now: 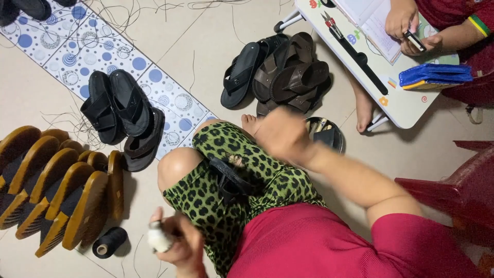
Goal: The person sits on the floor and sews a black slip-on shoe using a needle and thread. They repeatedly push the needle through the shoe's edge and pull the thread to stitch the sole to the upper. The person adjusts the shoe's position on their lap during the process.
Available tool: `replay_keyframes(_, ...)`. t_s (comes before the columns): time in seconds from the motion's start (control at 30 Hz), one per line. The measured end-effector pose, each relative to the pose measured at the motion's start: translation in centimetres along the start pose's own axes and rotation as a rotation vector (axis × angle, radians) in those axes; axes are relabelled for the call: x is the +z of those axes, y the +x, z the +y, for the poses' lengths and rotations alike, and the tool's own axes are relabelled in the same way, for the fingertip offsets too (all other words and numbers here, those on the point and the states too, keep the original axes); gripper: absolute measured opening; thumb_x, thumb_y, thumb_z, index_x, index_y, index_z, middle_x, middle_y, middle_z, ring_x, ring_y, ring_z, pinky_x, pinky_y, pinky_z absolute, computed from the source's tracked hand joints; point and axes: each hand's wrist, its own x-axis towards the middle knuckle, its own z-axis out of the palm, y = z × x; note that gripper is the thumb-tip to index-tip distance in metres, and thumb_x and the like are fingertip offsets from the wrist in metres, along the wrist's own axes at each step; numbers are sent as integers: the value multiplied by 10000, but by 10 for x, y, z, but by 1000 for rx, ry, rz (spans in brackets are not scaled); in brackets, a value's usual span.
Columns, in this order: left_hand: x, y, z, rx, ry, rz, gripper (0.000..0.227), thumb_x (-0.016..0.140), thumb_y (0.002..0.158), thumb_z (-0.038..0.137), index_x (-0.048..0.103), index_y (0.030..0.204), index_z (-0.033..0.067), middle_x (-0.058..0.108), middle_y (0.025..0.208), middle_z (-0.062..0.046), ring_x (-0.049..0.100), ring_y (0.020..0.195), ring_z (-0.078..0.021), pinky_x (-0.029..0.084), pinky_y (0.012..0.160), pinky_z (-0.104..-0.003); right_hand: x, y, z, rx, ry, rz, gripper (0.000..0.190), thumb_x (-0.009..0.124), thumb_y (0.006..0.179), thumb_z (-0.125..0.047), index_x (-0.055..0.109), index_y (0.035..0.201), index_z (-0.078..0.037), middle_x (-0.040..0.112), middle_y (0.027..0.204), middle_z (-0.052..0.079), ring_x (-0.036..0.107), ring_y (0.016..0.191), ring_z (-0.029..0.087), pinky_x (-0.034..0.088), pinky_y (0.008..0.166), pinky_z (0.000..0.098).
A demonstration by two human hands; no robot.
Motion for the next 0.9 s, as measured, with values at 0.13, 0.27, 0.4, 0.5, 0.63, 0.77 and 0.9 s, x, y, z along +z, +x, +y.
replay_keyframes(0.13,-31,49,41,551,713,306,304,604,987,-241,477,1250,-155,585,1222,-272,604,1123,-414,492,957,-452,165,-143,-49,759,1810,-128,120,692,955,118,683,929,1,703,991,171,677,959,297,556,882,380)
replay_keyframes(0.27,-18,51,80,564,1112,256,279,633,1078,-14,615,1331,-129,645,1224,-269,648,1043,-461,530,952,-488,272,-250,-77,1355,1502,-274,155,701,1040,7,760,1167,-60,733,1000,92,608,702,162,478,592,319)
replay_keyframes(0.4,62,10,97,247,542,-99,190,580,1056,162,662,1214,95,668,1284,-112,642,1235,-275,455,1152,-381,162,-189,-89,1185,1689,-598,173,718,1138,-231,673,1240,-100,636,955,52,610,759,151,500,636,307)
replay_keyframes(0.5,113,12,109,-68,542,-582,353,656,977,369,809,980,50,768,811,-221,737,877,-461,569,822,-521,30,-91,-73,740,2291,-424,208,788,903,-23,742,1099,-75,716,1162,111,641,1202,290,456,1073,381)
replay_keyframes(0.63,127,-7,115,-125,142,-1024,235,721,945,319,781,928,92,762,790,-153,758,799,-384,596,752,-478,-8,-77,-58,383,2586,-710,527,835,819,-105,700,1329,-95,757,1209,144,737,1012,291,552,908,388)
replay_keyframes(0.77,121,7,98,261,249,-571,490,665,973,391,676,1355,83,664,939,-90,680,786,-264,582,746,-418,-9,-65,-32,151,2521,-780,208,718,914,-133,774,1110,-92,731,815,169,680,640,306,552,614,421)
replay_keyframes(0.9,121,3,48,527,861,-168,296,695,952,402,751,807,149,505,761,50,567,502,-185,474,450,-319,-24,-45,-32,367,2985,-552,261,625,974,-197,808,885,-34,742,1093,226,687,707,212,595,658,337)
